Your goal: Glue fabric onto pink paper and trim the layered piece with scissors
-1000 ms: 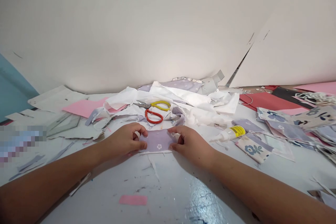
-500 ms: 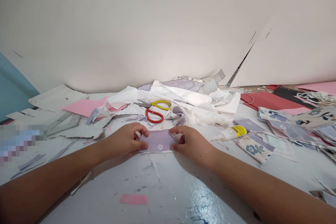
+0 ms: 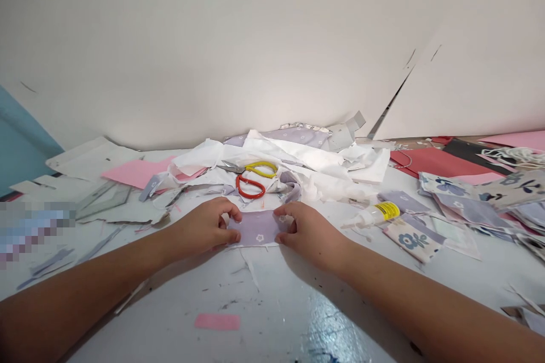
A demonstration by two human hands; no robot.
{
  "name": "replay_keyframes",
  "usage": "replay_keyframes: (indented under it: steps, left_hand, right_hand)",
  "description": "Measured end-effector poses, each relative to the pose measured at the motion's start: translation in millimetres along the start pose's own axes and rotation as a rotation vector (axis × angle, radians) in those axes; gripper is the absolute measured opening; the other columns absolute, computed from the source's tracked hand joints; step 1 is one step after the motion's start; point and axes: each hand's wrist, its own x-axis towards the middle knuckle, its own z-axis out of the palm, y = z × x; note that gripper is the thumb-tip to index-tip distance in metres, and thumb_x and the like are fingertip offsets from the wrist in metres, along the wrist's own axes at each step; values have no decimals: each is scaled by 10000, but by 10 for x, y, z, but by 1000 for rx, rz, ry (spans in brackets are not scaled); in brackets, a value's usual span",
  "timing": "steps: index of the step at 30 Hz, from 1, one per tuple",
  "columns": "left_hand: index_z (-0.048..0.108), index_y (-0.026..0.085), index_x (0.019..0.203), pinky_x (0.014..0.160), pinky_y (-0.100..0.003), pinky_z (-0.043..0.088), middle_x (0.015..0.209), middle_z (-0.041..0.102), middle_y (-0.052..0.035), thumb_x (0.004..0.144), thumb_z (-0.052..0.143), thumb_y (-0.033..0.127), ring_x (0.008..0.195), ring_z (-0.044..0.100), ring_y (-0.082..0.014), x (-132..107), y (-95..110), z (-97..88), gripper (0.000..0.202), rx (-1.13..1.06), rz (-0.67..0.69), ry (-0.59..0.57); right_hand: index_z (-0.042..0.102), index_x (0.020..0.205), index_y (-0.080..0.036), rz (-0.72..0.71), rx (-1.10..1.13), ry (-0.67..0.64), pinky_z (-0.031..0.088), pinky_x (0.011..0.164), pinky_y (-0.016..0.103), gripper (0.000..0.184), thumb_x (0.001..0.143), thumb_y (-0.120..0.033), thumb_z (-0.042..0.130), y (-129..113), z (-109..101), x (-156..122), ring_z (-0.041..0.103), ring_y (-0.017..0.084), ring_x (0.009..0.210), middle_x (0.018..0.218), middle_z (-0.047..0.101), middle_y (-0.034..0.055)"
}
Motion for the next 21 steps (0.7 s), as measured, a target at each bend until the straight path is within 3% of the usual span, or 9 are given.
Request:
replay_keyframes:
  steps: [9,15,21]
  left_hand:
    - [570,245,840,494,-223,373,827,510,11,607,594,422,575,515,-122,1,24,-12,294,93,55,29]
    - [570,240,847,501,-227,372,898,506,5,606,589,433,595,515,-123,4,20,-13,310,111,63,30]
    - [560,246,861,510,-228,370,923,501,10,608,586,441,628,516,-130,1,5,-21,320,133,89,34]
  right_hand:
    - [541,1043,-232,-10,-35,7,362,492,237,394,654,-287,577,1,4,12,501,136,554,657,541,-9]
    - [566,990,-230,-71,-35,31,409,536,241,348,645,-269,583,0,15,14,532,129,630,1051,544,35]
    - [575,979,-223,-96,-45,35,423,551,246,323,659,-265,574,26,28,19,532,114,627,1176,476,27]
